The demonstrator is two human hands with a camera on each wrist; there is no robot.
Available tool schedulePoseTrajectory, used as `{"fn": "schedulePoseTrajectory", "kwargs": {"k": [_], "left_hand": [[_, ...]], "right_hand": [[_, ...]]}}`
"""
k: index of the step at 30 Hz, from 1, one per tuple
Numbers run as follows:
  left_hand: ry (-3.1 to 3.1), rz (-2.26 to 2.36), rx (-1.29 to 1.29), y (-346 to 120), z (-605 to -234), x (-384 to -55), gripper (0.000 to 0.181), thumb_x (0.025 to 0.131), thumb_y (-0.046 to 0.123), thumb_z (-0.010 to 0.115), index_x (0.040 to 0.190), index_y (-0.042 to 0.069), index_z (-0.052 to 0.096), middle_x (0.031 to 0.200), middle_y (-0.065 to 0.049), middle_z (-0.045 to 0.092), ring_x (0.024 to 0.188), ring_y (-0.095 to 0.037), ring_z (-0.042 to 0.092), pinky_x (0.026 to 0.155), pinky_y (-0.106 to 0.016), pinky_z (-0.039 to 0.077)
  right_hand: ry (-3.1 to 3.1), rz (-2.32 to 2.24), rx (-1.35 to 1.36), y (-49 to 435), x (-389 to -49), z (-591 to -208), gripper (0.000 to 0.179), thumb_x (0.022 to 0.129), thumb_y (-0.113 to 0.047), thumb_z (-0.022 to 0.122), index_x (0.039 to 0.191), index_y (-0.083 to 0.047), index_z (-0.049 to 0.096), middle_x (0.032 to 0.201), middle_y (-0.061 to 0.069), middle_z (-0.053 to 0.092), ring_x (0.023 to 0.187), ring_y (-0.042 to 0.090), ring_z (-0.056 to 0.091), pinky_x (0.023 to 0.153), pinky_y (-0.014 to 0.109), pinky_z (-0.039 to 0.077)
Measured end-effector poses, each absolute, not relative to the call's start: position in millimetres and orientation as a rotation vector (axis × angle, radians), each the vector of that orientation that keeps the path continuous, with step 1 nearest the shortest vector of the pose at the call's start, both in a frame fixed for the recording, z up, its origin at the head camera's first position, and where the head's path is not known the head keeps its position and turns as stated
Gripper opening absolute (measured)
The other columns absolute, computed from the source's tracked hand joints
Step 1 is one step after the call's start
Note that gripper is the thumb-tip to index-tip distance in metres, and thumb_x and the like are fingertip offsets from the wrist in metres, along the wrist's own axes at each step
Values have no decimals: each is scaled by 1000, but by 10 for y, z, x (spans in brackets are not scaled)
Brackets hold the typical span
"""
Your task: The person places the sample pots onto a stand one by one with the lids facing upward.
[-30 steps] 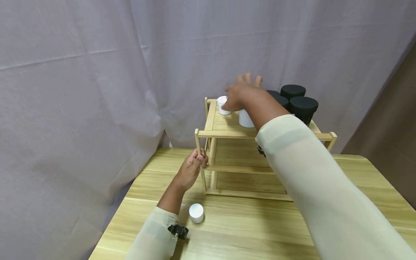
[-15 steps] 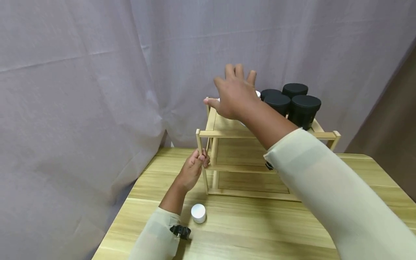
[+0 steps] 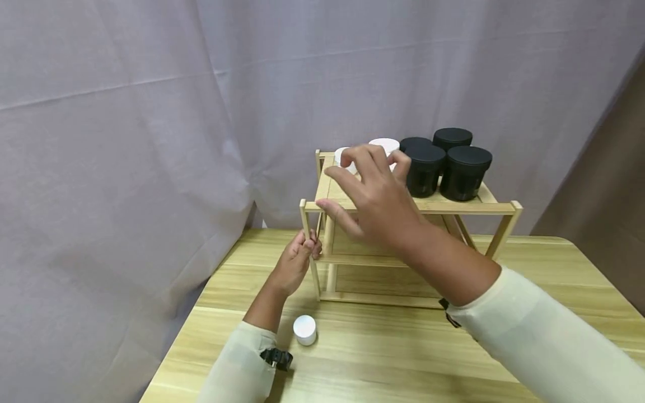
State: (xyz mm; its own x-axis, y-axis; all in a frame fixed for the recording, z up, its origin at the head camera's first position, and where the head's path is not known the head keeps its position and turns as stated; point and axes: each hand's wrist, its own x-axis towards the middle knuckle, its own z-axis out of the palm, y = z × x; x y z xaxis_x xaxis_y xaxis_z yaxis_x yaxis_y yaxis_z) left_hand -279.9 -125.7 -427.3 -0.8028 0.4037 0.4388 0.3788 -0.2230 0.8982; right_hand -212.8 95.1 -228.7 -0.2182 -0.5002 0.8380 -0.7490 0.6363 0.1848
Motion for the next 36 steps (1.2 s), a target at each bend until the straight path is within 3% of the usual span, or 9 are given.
{"fn": "schedulePoseTrajectory", "kwargs": {"k": [5,13,19,24,28,31,36], "left_hand": [[1929,2267,980,-1261,-4266,-2787,45,105,58,51,115,14,44,97,5,45,96,-13,43,95,-29,38],[1920,2279,951,-1286,-4266,-2772,43,103,59,53,115,19,46,99,6,47,98,-11,44,95,-27,40],[1934,2279,980,-1307,-4243,-2768,43,104,59,52,115,18,46,97,6,46,96,-13,44,95,-29,38],[1945,2274,1002,-1309,-4247,-2775,48,105,60,51,116,14,44,96,5,45,95,-13,44,94,-30,37],[1967,2262,1013,-1337,-4250,-2780,45,107,58,49,116,15,44,96,5,44,95,-13,43,94,-31,37],[1974,2263,1017,-1349,-4252,-2778,41,109,56,48,115,16,44,95,5,44,95,-13,43,94,-31,37],[1963,2263,1020,-1346,-4246,-2769,39,110,54,48,116,16,44,94,5,44,94,-13,43,93,-30,37]], "right_hand": [[-1796,421,1064,1013,-1938,-2543,59,115,-56,44,121,-5,73,121,19,60,117,41,49,97,67,31],[-1840,597,1079,1029,-1630,-2965,62,115,-57,43,121,-3,74,120,19,62,116,37,52,96,53,35],[-1752,798,1076,914,-1460,-3254,48,115,-44,51,115,-3,76,115,14,62,108,29,55,90,40,36],[-1826,930,1059,839,-1380,-3508,36,114,-36,57,117,-6,76,116,9,63,105,23,57,91,38,43],[-1918,1036,1018,796,-1381,-3703,17,105,-15,72,119,-6,76,117,7,65,104,20,62,92,37,54],[-1996,1125,963,783,-1406,-3835,23,97,-3,77,119,-6,76,116,5,67,104,18,66,89,35,59],[-2154,1321,813,756,-1457,-3992,20,100,-3,76,118,-11,76,109,-4,68,96,8,60,81,27,53]]}}
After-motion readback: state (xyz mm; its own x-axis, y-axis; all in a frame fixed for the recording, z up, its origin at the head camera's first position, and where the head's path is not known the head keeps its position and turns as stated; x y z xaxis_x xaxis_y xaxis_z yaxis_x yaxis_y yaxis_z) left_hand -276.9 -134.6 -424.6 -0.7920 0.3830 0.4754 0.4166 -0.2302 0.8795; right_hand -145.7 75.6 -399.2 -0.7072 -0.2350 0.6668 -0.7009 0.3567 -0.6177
